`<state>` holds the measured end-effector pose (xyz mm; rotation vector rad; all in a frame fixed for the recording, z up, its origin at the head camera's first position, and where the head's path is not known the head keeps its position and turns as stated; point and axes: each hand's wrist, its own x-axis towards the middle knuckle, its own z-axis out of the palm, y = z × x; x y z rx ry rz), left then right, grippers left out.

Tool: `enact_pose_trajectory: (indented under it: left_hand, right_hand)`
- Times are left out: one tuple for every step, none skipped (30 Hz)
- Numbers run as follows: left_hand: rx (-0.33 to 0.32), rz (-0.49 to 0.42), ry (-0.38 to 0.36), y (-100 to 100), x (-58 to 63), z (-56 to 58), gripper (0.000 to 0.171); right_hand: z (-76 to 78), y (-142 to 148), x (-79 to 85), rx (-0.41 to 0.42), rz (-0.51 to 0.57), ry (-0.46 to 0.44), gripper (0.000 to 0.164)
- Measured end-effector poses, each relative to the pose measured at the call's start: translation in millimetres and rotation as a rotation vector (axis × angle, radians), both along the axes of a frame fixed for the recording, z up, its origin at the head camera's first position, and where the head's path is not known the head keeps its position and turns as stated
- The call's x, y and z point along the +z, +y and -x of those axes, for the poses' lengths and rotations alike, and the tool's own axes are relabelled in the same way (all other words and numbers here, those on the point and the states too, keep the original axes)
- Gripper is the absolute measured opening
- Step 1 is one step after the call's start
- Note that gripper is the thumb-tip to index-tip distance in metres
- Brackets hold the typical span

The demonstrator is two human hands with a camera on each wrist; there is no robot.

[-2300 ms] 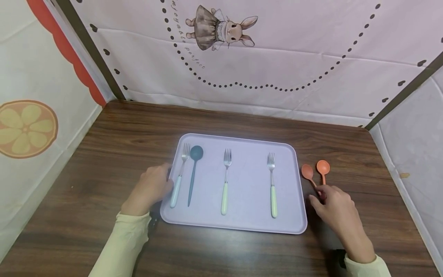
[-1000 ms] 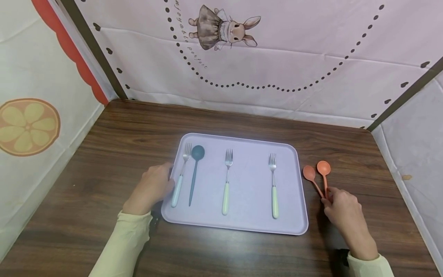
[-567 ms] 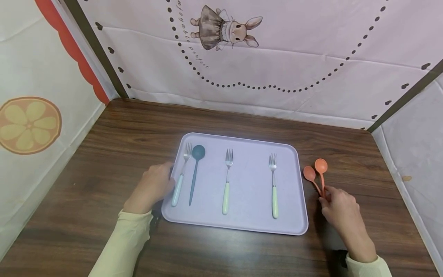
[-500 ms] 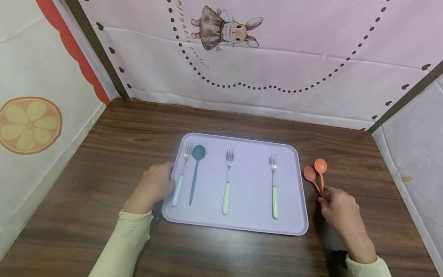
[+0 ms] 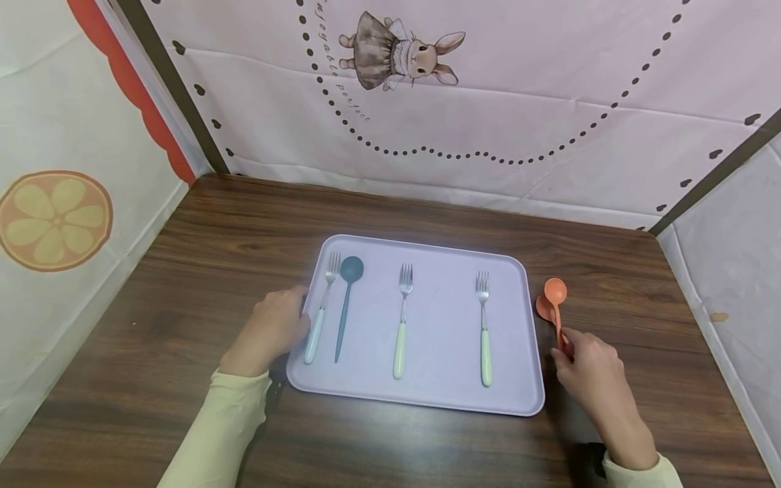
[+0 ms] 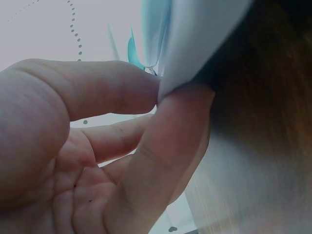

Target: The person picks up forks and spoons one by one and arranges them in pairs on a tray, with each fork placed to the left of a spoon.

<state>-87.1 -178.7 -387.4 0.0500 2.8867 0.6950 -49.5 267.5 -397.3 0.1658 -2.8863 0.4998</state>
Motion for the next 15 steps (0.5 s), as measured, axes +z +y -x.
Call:
enact_pose_trajectory:
  left_hand:
    - [-0.001,0.001,0.000,0.1,0.2,-0.1,0.044]
    - [0.001,0.002,-0.001,0.0,0.4,-0.4,0.044]
    - [0.002,0.003,-0.002,0.1,0.6,-0.6,0.044]
    - [0.002,0.005,-0.002,0.1,0.7,-0.6,0.044]
    - [0.001,0.007,-0.001,0.3,0.9,-0.6,0.044]
    - [0.001,0.007,-0.003,0.5,1.1,-0.6,0.044]
    - [0.001,0.010,-0.003,0.5,1.2,-0.6,0.044]
    - [0.001,0.012,-0.004,0.5,1.2,-0.6,0.044]
    - [0.001,0.013,-0.004,0.4,1.1,-0.5,0.044]
    - [0.000,0.014,-0.005,0.4,0.9,-0.4,0.044]
    - [0.001,0.015,-0.006,0.4,0.8,-0.2,0.044]
    - [0.000,0.014,-0.007,0.3,0.6,-0.1,0.044]
    - [-0.001,0.015,-0.006,0.2,0.3,0.2,0.044]
    - [0.000,0.015,-0.006,0.0,0.0,0.2,0.044]
    - [-0.002,0.015,-0.005,0.0,-0.4,0.5,0.044]
  right_hand:
    - [0.0,-0.7,-0.1,0.003,0.001,0.010,0.016]
    - [0.0,-1.3,-0.2,0.007,0.001,0.019,0.016]
    - [-0.2,-2.0,-0.3,0.010,0.001,0.026,0.016]
    - [-0.2,-2.7,-0.2,0.012,0.000,0.034,0.016]
    - [-0.2,-3.4,0.0,0.014,-0.001,0.043,0.016]
    - [-0.4,-4.1,0.2,0.015,0.000,0.046,0.017]
    - [-0.4,-5.1,0.6,0.015,0.000,0.045,0.018]
    - [-0.7,-6.1,0.9,0.016,0.000,0.041,0.019]
    - [-0.8,-7.2,1.3,0.017,0.000,0.040,0.021]
    - [-0.9,-8.3,1.7,0.017,0.000,0.038,0.023]
    - [-0.9,-9.7,2.2,0.018,0.002,0.038,0.024]
    - [-1.1,-10.9,2.4,0.019,0.003,0.039,0.023]
    - [-1.0,-12.3,2.7,0.020,0.003,0.044,0.021]
    - [-0.9,-13.6,2.8,0.024,0.003,0.050,0.018]
    - [-0.7,-14.8,3.0,0.028,0.004,0.058,0.016]
